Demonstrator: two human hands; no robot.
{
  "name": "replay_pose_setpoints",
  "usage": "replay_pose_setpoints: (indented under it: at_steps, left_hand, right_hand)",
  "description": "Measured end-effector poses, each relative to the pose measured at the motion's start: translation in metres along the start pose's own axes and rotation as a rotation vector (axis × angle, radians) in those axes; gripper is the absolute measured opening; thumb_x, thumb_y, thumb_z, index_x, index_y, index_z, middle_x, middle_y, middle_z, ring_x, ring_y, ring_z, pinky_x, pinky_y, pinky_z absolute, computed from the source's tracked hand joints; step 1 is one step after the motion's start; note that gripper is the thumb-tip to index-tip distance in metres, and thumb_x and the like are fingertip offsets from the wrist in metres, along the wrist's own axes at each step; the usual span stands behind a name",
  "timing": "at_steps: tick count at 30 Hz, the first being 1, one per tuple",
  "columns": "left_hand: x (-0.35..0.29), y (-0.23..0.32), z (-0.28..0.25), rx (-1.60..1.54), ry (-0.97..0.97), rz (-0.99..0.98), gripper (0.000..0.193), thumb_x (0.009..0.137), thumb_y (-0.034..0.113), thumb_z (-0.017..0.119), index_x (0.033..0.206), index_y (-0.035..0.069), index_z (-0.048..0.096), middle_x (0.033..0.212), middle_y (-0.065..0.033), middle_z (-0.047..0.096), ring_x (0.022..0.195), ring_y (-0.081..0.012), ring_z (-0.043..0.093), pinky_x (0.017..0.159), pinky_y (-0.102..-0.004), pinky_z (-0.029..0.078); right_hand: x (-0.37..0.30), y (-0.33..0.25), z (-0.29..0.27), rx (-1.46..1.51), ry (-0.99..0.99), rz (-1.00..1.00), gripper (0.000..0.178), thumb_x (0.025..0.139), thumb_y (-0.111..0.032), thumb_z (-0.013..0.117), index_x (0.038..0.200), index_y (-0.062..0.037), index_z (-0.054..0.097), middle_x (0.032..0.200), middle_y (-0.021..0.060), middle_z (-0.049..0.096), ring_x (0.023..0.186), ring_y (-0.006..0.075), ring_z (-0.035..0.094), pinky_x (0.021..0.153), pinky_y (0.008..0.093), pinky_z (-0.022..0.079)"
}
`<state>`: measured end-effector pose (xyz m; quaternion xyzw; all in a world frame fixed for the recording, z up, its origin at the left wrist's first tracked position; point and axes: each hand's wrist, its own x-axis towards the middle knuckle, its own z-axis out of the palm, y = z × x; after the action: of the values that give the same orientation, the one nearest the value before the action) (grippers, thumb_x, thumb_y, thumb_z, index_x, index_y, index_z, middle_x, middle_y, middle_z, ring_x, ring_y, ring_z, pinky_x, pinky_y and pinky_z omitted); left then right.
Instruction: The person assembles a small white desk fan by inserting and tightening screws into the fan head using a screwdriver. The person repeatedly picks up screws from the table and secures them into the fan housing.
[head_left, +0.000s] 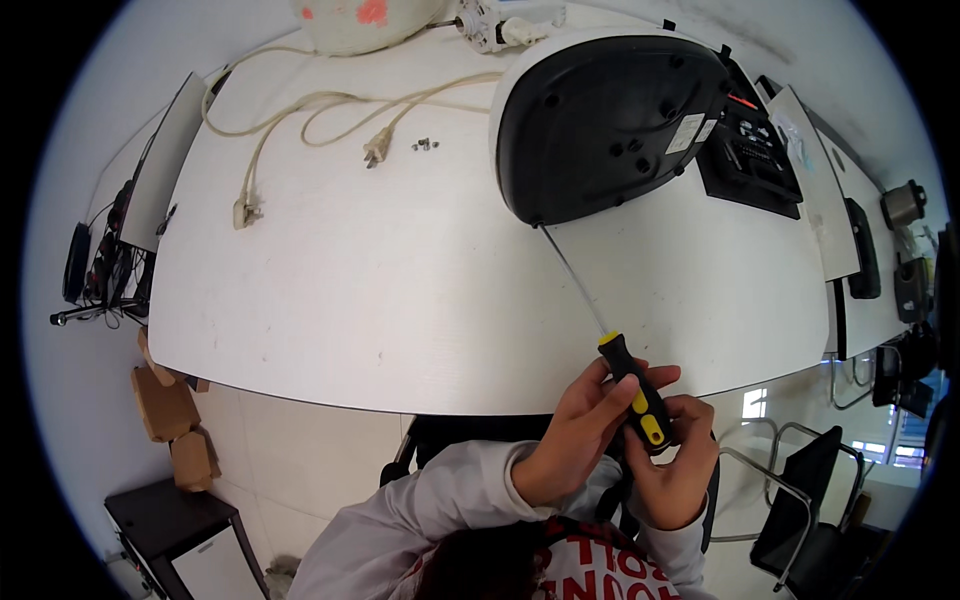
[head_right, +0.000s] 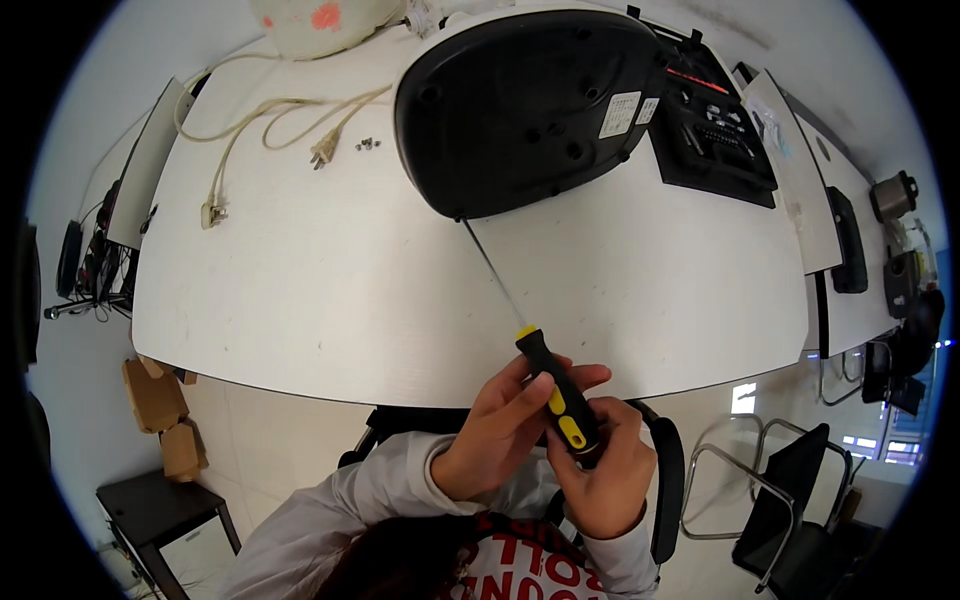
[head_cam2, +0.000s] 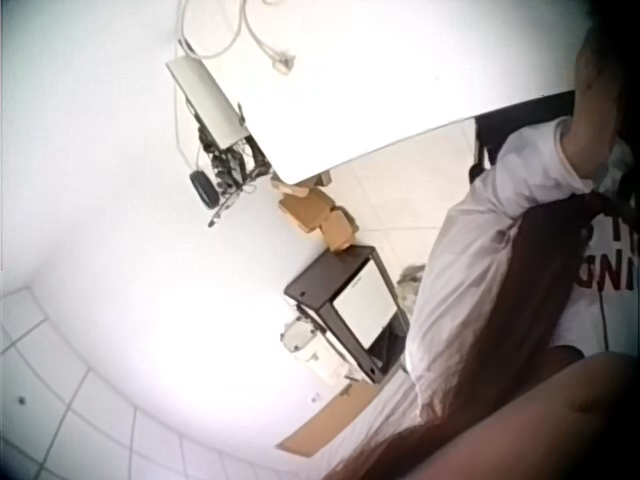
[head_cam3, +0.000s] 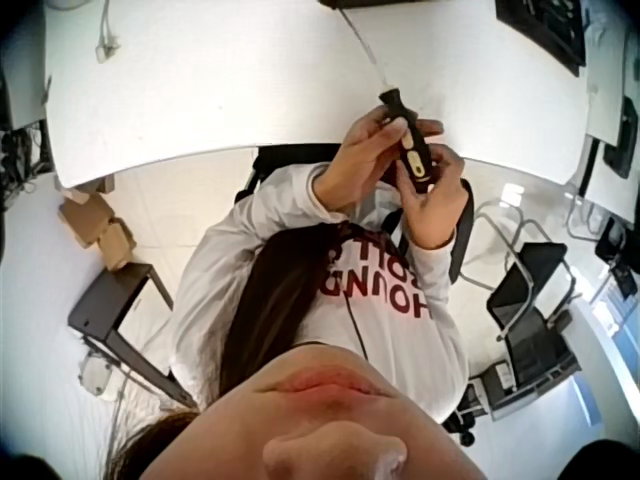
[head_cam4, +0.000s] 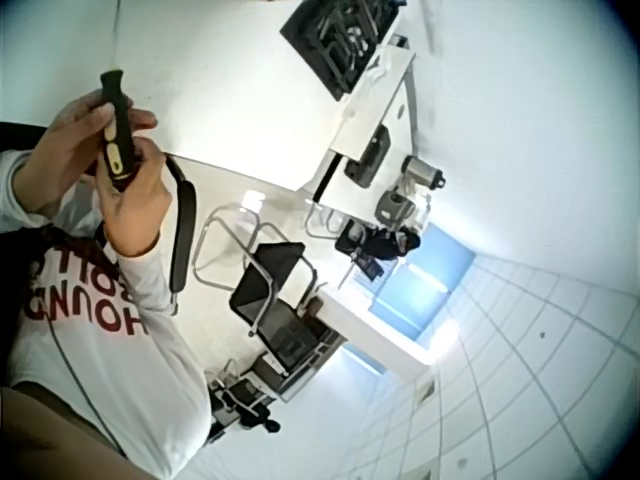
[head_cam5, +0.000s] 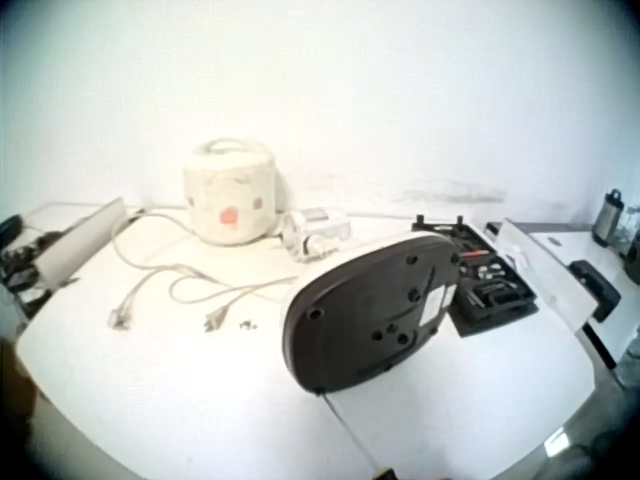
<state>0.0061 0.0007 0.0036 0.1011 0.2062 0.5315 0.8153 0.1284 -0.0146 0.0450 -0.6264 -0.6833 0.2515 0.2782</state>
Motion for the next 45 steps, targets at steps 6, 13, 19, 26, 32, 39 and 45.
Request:
replay_pose_setpoints:
  at_steps: [6, 13, 19, 26, 32, 39, 45]
  left_hand:
    - [-0.002, 0.006, 0.000, 0.047, 0.000, -0.036, 0.045, 0.091, 0.034, 0.042, 0.120, 0.002, 0.035, 0.126, -0.0201, 0.044, 0.108, -0.0233, 0.050, 0.089, -0.0341, 0.042]
    - [-0.002, 0.004, -0.001, 0.050, -0.036, 0.018, 0.040, 0.094, 0.027, 0.037, 0.124, 0.001, 0.034, 0.127, -0.0182, 0.042, 0.114, -0.0241, 0.044, 0.095, -0.0351, 0.035]
    - [0.000, -0.003, -0.002, -0.028, -0.020, 0.031, 0.032, 0.094, 0.026, 0.039, 0.117, 0.004, 0.040, 0.116, -0.0147, 0.050, 0.107, -0.0219, 0.050, 0.091, -0.0348, 0.041]
    - [0.004, -0.002, -0.005, -0.023, 0.070, -0.020, 0.028, 0.091, 0.027, 0.047, 0.109, 0.006, 0.040, 0.115, -0.0141, 0.050, 0.106, -0.0225, 0.050, 0.089, -0.0372, 0.043]
    - [0.001, 0.004, -0.003, -0.006, -0.020, -0.008, 0.054, 0.091, 0.040, 0.040, 0.127, 0.001, 0.031, 0.124, -0.0165, 0.045, 0.107, -0.0209, 0.047, 0.088, -0.0325, 0.039]
    - [-0.001, 0.005, -0.008, -0.027, -0.040, 0.002, 0.041, 0.092, 0.032, 0.042, 0.120, 0.001, 0.039, 0.122, -0.0137, 0.049, 0.102, -0.0173, 0.049, 0.086, -0.0281, 0.040]
    - [0.006, 0.003, -0.004, -0.129, 0.011, 0.017, 0.030, 0.088, 0.028, 0.054, 0.104, 0.004, 0.048, 0.113, -0.0078, 0.054, 0.114, -0.0195, 0.045, 0.095, -0.0371, 0.038]
  right_hand:
    - [-0.003, 0.017, 0.004, 0.407, -0.184, 0.158, 0.025, 0.084, -0.019, 0.056, 0.090, 0.0021, 0.044, 0.062, 0.0111, 0.058, 0.047, 0.0157, 0.055, 0.045, 0.0229, 0.041]
    - [0.010, 0.029, -0.007, 0.959, -0.504, 0.437, 0.058, 0.089, -0.054, 0.032, 0.092, 0.0025, 0.046, 0.067, 0.0089, 0.056, 0.049, 0.0115, 0.052, 0.045, 0.0216, 0.040]
    - [0.012, -0.003, -0.006, 0.423, -0.126, 0.093, 0.036, 0.080, -0.026, 0.060, 0.095, 0.0027, 0.045, 0.070, 0.0089, 0.058, 0.056, 0.0132, 0.058, 0.051, 0.0221, 0.046]
    - [0.016, 0.014, 0.001, 0.390, -0.156, 0.053, 0.029, 0.075, -0.011, 0.066, 0.090, 0.0022, 0.045, 0.064, 0.0104, 0.061, 0.053, 0.0147, 0.060, 0.051, 0.0224, 0.047]
    - [0.015, 0.019, 0.004, 1.127, -0.483, 0.482, 0.045, 0.092, -0.040, 0.030, 0.093, 0.0020, 0.047, 0.052, 0.0057, 0.050, 0.038, 0.0128, 0.043, 0.038, 0.0224, 0.033]
    - [0.015, 0.015, -0.005, 1.112, -0.528, 0.555, 0.051, 0.092, -0.045, 0.027, 0.104, 0.0011, 0.045, 0.063, 0.0056, 0.049, 0.046, 0.0118, 0.045, 0.044, 0.0211, 0.036]
    - [0.019, -0.012, -0.014, 0.156, -0.140, -0.080, 0.039, 0.076, -0.013, 0.066, 0.105, -0.0008, 0.043, 0.079, 0.0129, 0.060, 0.060, 0.0194, 0.061, 0.052, 0.0280, 0.048]
